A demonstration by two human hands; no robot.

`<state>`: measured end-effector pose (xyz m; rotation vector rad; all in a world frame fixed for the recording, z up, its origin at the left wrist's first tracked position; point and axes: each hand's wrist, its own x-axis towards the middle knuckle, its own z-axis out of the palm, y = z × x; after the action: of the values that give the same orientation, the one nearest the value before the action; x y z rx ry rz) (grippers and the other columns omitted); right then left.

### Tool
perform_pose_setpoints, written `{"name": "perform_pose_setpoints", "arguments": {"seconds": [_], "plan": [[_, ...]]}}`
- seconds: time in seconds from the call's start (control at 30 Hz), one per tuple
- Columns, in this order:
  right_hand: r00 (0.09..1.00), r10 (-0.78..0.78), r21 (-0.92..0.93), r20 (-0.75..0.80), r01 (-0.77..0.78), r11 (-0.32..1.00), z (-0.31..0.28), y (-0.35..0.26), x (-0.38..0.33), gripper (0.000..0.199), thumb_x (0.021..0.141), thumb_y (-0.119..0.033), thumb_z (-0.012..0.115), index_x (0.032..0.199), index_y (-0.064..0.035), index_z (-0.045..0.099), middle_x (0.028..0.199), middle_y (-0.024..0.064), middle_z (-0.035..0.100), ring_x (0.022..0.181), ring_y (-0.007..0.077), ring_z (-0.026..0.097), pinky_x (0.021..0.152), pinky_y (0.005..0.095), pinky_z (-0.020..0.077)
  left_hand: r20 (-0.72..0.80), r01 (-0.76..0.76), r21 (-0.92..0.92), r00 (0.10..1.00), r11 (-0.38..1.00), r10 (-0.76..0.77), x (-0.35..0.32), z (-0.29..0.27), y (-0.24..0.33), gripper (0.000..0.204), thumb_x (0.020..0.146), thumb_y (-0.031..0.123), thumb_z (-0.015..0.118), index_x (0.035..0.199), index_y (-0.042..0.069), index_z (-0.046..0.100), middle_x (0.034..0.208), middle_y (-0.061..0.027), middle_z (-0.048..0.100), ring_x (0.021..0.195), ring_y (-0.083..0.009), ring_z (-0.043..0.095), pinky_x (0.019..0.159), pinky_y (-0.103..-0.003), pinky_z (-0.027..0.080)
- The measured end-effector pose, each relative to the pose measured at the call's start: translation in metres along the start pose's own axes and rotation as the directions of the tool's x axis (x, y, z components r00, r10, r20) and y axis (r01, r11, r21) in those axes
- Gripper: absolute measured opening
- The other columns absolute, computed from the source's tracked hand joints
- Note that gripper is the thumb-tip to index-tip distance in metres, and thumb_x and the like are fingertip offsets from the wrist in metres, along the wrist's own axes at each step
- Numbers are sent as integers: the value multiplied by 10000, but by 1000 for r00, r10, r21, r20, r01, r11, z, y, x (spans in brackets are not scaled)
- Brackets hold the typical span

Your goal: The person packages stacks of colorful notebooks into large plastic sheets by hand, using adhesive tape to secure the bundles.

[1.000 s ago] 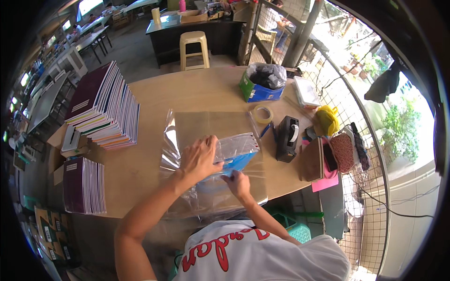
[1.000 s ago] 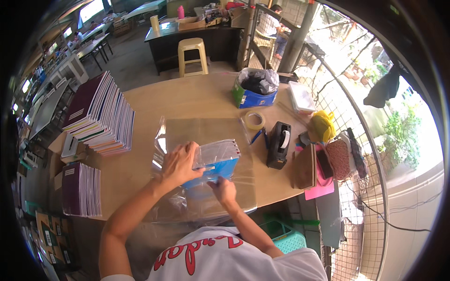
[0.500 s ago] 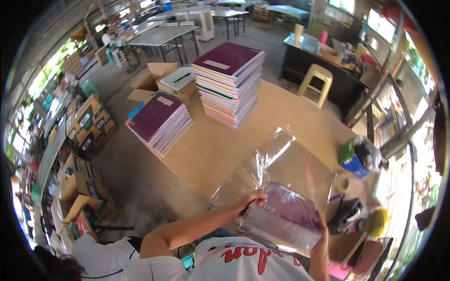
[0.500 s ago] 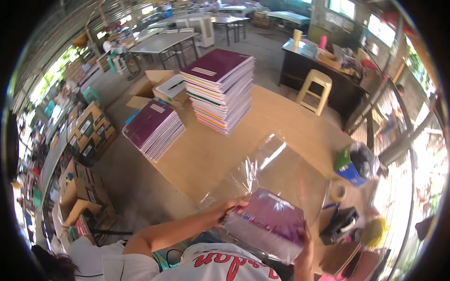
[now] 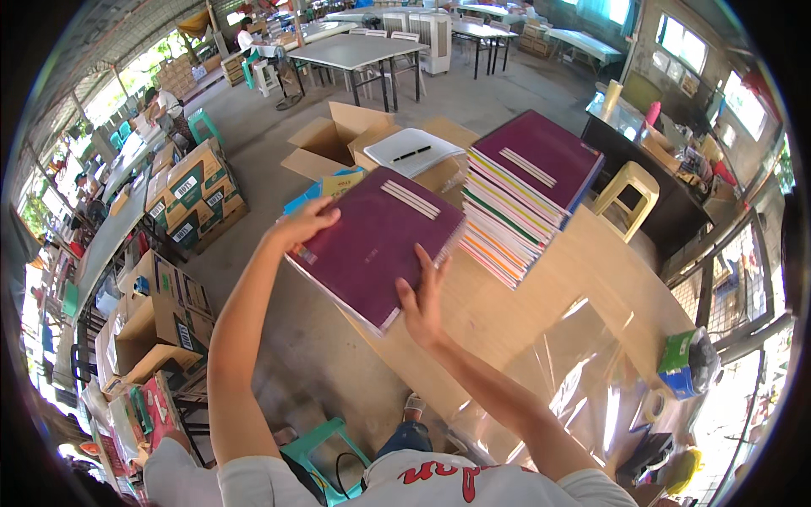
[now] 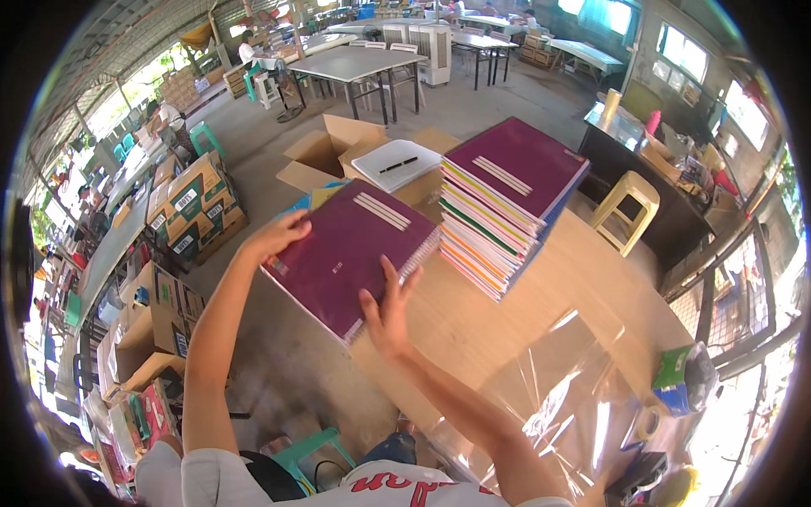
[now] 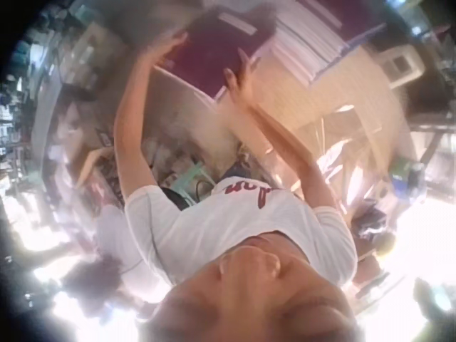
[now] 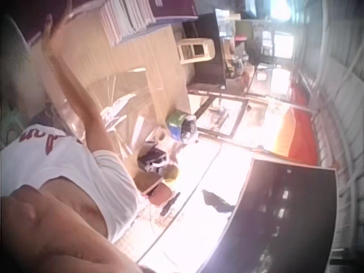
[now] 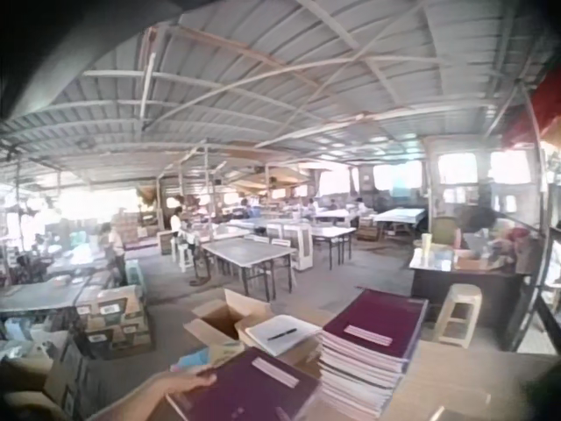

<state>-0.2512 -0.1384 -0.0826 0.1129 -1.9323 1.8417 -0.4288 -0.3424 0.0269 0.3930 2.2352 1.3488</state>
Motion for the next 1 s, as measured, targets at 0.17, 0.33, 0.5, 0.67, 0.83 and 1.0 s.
{"name": "perform_pose_setpoints", "arguments": {"seconds": [0.17,0.33,0.5,0.67,0.83,1.0], "plan": [[968,246,-606,39,-173,776,78,28,34,784,948,-452,599,1556,-147,210,1529,426,-26,1448,554,50,1141,591,201,33,27,182,999,983,-33,79,-103,-74,597,999,423,545,1431,21,451,1286,-65,601,1144,-169,564,1002,-321,435],[990,-112,-399,-82,70,914,-13,-3,37,840,890,-286,718,1546,-82,235,1600,264,133,1485,411,156,1151,551,236,28,-368,492,913,789,408,114,-50,-18,586,949,392,635,1392,36,493,1396,-119,539,1304,-237,497,1069,-352,391],[643,91,-92,-760,-246,965,-182,-65,128,760,894,-460,667,1490,-110,351,1505,177,378,1421,380,280,1059,641,257,165,-236,-173,950,956,265,185,80,101,782,948,650,472,1451,54,417,1430,-122,491,1319,-227,461,1057,-411,389],[679,648,450,-344,-487,749,-273,-24,184,708,869,-448,693,1421,-90,434,1387,201,516,1275,416,474,887,785,339,141,-325,49,938,944,316,245,170,168,624,922,525,559,1187,-32,643,1058,-218,701,994,-323,674,809,-381,531],[725,646,488,-240,-485,726,-260,-27,180,503,861,-409,702,1232,-85,601,1206,152,650,1085,409,608,795,781,416,112,-374,438,925,818,362,223,162,184,508,865,408,605,1075,-47,693,1154,-284,649,1084,-403,640,948,-432,509],[718,674,393,-171,-578,715,-260,-34,182,574,869,-447,667,1289,-72,550,1236,182,621,1084,444,608,784,777,454,182,-211,276,969,938,164,210,158,190,578,913,446,621,1165,-75,613,1026,-208,674,892,-291,674,697,-431,563]]}}
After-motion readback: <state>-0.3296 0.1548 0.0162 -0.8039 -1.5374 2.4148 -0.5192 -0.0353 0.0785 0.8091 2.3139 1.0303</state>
